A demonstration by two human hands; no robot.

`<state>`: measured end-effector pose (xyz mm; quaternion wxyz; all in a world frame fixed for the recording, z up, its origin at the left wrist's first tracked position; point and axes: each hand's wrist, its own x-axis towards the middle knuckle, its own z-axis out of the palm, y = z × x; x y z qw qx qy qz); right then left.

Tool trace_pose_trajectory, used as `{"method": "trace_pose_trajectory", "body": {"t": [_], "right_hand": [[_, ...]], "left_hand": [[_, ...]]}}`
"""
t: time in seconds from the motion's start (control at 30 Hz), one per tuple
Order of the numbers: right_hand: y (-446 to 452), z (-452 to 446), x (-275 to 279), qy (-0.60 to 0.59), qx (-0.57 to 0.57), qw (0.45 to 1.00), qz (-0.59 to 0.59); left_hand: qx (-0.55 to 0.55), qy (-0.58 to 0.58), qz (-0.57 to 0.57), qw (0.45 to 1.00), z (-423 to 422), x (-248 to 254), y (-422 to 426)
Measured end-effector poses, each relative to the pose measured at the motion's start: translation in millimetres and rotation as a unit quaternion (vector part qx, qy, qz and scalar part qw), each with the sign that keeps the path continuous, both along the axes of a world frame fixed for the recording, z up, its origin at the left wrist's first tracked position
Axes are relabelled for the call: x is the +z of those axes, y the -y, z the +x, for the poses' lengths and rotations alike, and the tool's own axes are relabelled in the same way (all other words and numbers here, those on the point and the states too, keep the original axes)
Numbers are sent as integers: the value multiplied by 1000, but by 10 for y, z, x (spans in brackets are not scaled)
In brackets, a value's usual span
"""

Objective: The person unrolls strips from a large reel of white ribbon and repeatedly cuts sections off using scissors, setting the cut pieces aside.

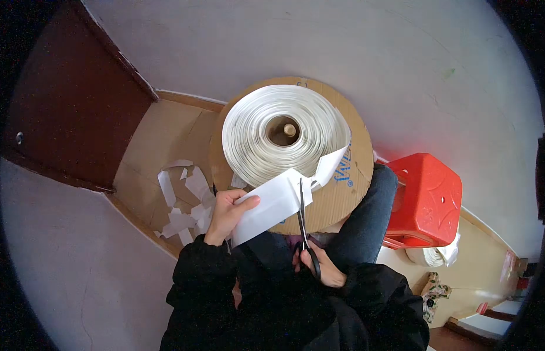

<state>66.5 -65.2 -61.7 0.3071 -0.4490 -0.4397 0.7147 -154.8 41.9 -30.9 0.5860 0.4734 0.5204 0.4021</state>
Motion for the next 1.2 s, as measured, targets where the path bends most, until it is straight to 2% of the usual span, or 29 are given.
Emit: {"method": "trace_pose_trajectory", "body": {"t": [0.2,0.33,0.87,1.03,1.2], "right_hand": [[43,47,-45,39,2,999,-13],[46,49,-6,71,6,997,-24],[-140,72,104,84,-8,996,-18],[-158,36,73,53,-28,998,-27],[-225,89,107,78,8,997,-6]], "left_hand": [[7,-4,0,1000,-12,-40,1],[-7,-47,1,999,-28,-7,-9],[-3,-27,-3,1000,-17,-32,1],[-42,-27,10,999,-40,-18,11],[-4,-78,18,997,-126,-27,32]]}}
